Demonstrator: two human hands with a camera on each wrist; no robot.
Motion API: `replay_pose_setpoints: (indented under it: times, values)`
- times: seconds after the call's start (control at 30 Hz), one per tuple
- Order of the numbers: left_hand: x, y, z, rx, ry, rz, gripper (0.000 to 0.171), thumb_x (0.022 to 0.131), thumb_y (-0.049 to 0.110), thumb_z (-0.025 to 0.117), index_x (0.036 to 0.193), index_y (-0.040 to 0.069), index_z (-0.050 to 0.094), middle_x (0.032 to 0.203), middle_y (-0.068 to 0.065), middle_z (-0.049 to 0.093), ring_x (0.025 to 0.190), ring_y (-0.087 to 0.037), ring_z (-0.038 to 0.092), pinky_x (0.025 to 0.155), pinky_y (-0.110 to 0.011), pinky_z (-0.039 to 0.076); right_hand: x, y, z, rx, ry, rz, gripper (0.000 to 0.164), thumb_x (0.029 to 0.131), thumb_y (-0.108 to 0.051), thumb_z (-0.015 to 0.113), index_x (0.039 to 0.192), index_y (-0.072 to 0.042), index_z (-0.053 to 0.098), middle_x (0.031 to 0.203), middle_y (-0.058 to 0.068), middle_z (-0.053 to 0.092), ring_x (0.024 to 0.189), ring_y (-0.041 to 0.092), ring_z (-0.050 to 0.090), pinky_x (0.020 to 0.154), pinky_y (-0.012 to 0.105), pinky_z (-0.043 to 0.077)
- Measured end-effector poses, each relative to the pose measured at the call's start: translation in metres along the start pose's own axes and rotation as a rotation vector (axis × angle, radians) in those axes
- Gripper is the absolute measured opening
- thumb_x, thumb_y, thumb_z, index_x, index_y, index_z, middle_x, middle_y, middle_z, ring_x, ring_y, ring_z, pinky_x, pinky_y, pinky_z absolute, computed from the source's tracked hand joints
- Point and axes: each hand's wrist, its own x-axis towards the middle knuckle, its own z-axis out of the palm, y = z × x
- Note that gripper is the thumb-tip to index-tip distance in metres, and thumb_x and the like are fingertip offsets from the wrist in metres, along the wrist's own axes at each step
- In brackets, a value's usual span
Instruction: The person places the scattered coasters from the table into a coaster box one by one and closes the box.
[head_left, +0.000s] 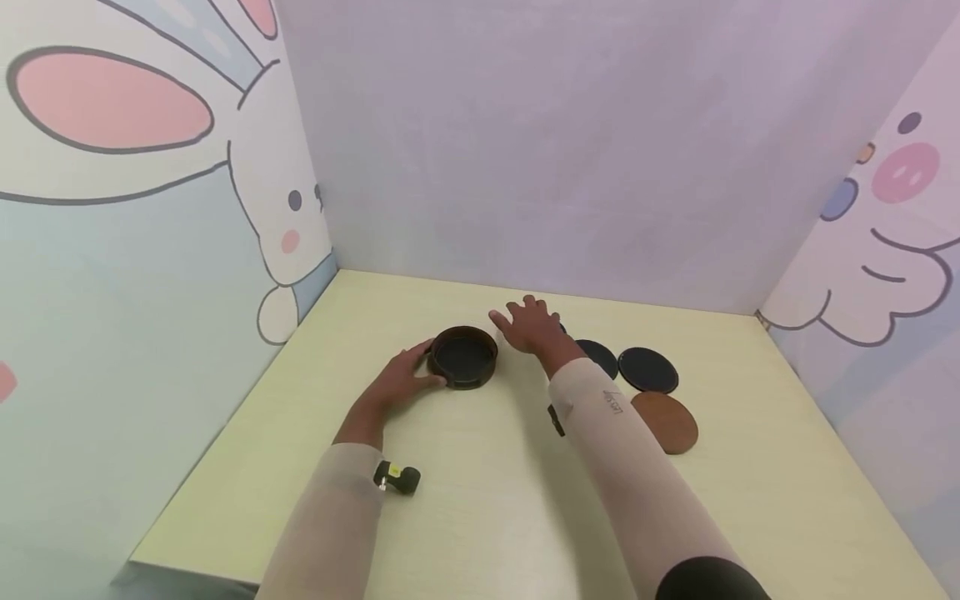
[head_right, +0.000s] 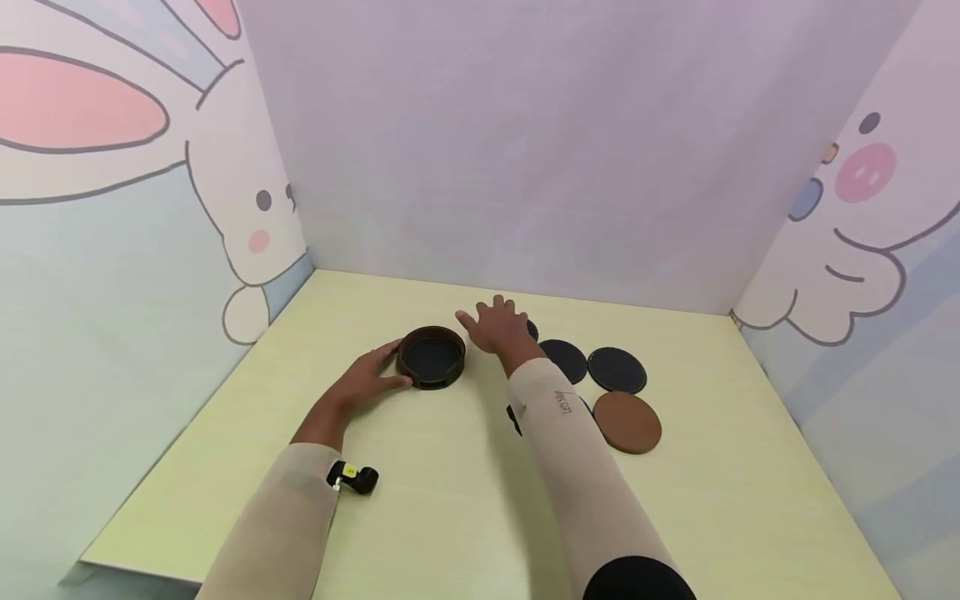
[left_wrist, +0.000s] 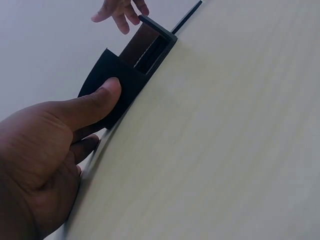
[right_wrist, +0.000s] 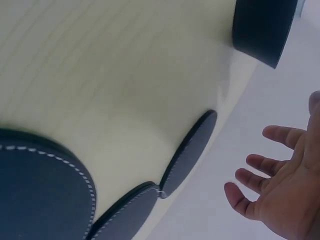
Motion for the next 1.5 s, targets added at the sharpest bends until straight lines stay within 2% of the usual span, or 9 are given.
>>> replay_pose_setpoints:
  times: [0.2, 0.37, 0.5, 0.8, 0.97, 1.13, 1.27, 1.5]
  values:
    - [0.001, -0.001, 0.002, -0.007, 0.006, 0.007, 0.092, 0.098, 0.047, 0.081, 0.173, 0.025, 0.034, 0.179, -0.008, 0.036, 0.17, -0.045, 0.019, 0.138, -0.068, 0.016, -0.007, 0.012, 0.002, -0.045, -0.005, 0.066, 0.078, 0.111, -0.06, 0.046, 0.168, -0.007, 0.04, 0.168, 0.031, 0.036, 0.152, 0.058, 0.041, 0.128, 0.074, 0.028]
    - [0.0, -0.003, 0.002, -0.006, -0.002, -0.005, 0.093, 0.098, 0.048, 0.081, 0.174, 0.025, 0.032, 0.18, -0.007, 0.033, 0.17, -0.046, 0.016, 0.139, -0.067, 0.015, -0.008, 0.023, 0.006, -0.034, -0.001, 0.09, 0.078, 0.107, -0.054, 0.058, 0.166, -0.005, 0.042, 0.166, 0.032, 0.038, 0.149, 0.058, 0.044, 0.127, 0.073, 0.032]
    - [0.0, -0.004, 0.002, -0.002, 0.0, 0.002, 0.094, 0.098, 0.049, 0.08, 0.174, 0.025, 0.031, 0.181, -0.008, 0.032, 0.17, -0.047, 0.015, 0.138, -0.068, 0.015, -0.007, 0.033, 0.008, -0.021, 0.003, 0.099, 0.075, 0.107, -0.05, 0.06, 0.166, -0.007, 0.042, 0.166, 0.032, 0.038, 0.149, 0.058, 0.043, 0.125, 0.073, 0.032]
    - [0.001, -0.004, 0.002, -0.002, 0.003, 0.0, 0.092, 0.098, 0.048, 0.08, 0.174, 0.027, 0.032, 0.18, -0.007, 0.033, 0.17, -0.049, 0.014, 0.137, -0.071, 0.016, -0.007, 0.04, 0.012, 0.028, -0.083, 0.095, 0.074, 0.107, -0.048, 0.06, 0.17, -0.015, 0.039, 0.171, 0.035, 0.032, 0.157, 0.062, 0.034, 0.128, 0.075, 0.025]
    - [0.0, -0.003, 0.001, -0.01, 0.0, -0.013, 0.092, 0.098, 0.047, 0.081, 0.174, 0.028, 0.033, 0.18, -0.008, 0.033, 0.17, -0.049, 0.013, 0.136, -0.072, 0.016, -0.002, 0.041, 0.014, 0.012, -0.086, 0.098, 0.069, 0.109, -0.048, 0.057, 0.17, -0.019, 0.041, 0.172, 0.035, 0.034, 0.158, 0.064, 0.029, 0.129, 0.075, 0.026]
    - [0.002, -0.003, 0.001, 0.008, 0.001, -0.005, 0.093, 0.098, 0.048, 0.08, 0.174, 0.025, 0.031, 0.181, -0.008, 0.032, 0.17, -0.049, 0.014, 0.137, -0.07, 0.016, 0.0, 0.041, 0.015, 0.005, -0.09, 0.088, 0.067, 0.112, -0.046, 0.055, 0.171, -0.019, 0.039, 0.173, 0.032, 0.037, 0.157, 0.063, 0.033, 0.129, 0.074, 0.028]
    - [0.001, -0.003, 0.001, 0.007, -0.001, -0.011, 0.094, 0.098, 0.049, 0.08, 0.174, 0.025, 0.031, 0.181, -0.008, 0.032, 0.17, -0.049, 0.014, 0.137, -0.07, 0.015, -0.001, 0.039, 0.016, 0.019, -0.092, 0.088, 0.067, 0.112, -0.044, 0.055, 0.171, -0.017, 0.039, 0.172, 0.035, 0.034, 0.157, 0.062, 0.034, 0.13, 0.073, 0.03]
    - [-0.001, -0.001, 0.002, -0.005, 0.004, -0.004, 0.093, 0.098, 0.046, 0.081, 0.174, 0.022, 0.032, 0.18, -0.009, 0.033, 0.17, -0.048, 0.015, 0.138, -0.068, 0.015, 0.0, 0.038, 0.017, 0.038, -0.055, 0.088, 0.065, 0.111, -0.041, 0.058, 0.169, -0.016, 0.043, 0.171, 0.033, 0.038, 0.157, 0.059, 0.034, 0.132, 0.072, 0.026]
